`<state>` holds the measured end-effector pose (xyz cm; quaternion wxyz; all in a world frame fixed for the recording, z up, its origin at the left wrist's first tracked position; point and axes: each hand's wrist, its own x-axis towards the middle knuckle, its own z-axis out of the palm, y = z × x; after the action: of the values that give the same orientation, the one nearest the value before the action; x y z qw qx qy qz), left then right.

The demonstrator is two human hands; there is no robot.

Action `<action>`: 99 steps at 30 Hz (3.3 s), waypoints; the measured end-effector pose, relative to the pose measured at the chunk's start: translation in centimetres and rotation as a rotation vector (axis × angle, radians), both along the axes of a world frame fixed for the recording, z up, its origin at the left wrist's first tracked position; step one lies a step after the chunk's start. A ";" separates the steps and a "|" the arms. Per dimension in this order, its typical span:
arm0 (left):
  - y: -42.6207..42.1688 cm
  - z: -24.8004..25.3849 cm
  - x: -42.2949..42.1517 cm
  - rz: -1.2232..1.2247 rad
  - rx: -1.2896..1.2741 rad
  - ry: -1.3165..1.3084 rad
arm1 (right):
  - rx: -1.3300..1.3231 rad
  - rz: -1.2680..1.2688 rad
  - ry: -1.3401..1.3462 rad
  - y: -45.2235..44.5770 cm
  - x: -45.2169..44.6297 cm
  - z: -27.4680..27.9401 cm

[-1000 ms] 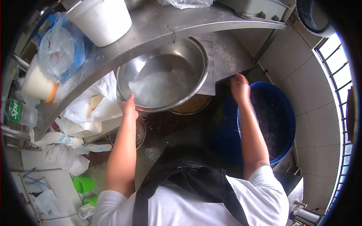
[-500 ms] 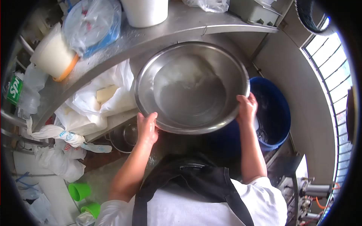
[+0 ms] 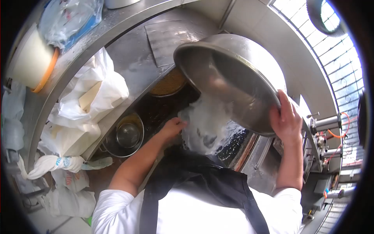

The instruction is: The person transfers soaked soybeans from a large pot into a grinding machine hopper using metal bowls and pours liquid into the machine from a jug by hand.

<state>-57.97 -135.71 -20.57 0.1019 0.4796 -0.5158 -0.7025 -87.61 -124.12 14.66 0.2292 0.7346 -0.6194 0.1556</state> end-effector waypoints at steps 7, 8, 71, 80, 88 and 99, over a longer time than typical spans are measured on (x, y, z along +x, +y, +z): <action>-1.0 -2.0 4.9 0.106 0.025 0.022 | -0.116 -0.152 0.125 2.7 -1.5 1.4; -0.9 -1.6 5.3 0.108 0.019 0.020 | -0.122 -0.150 0.123 2.2 -1.6 0.4; 29.3 -9.8 4.2 0.751 0.401 -0.804 | 0.597 -0.427 -0.945 -25.2 -33.5 -38.9; 29.9 -12.3 6.9 0.714 0.442 -0.702 | -0.105 -0.243 -0.532 -20.6 -27.8 -21.3; 38.1 -10.7 11.4 0.805 0.104 -0.749 | -0.160 -0.056 -0.601 -13.8 -13.5 -7.6; 56.7 -9.0 15.6 1.216 0.387 -0.572 | 0.467 0.880 -0.839 -4.4 17.1 -13.2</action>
<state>-42.41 -78.97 -29.61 0.2500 0.8589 -0.0280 -0.4460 -70.51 -128.56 1.43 -0.2827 0.8271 -0.3149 0.3699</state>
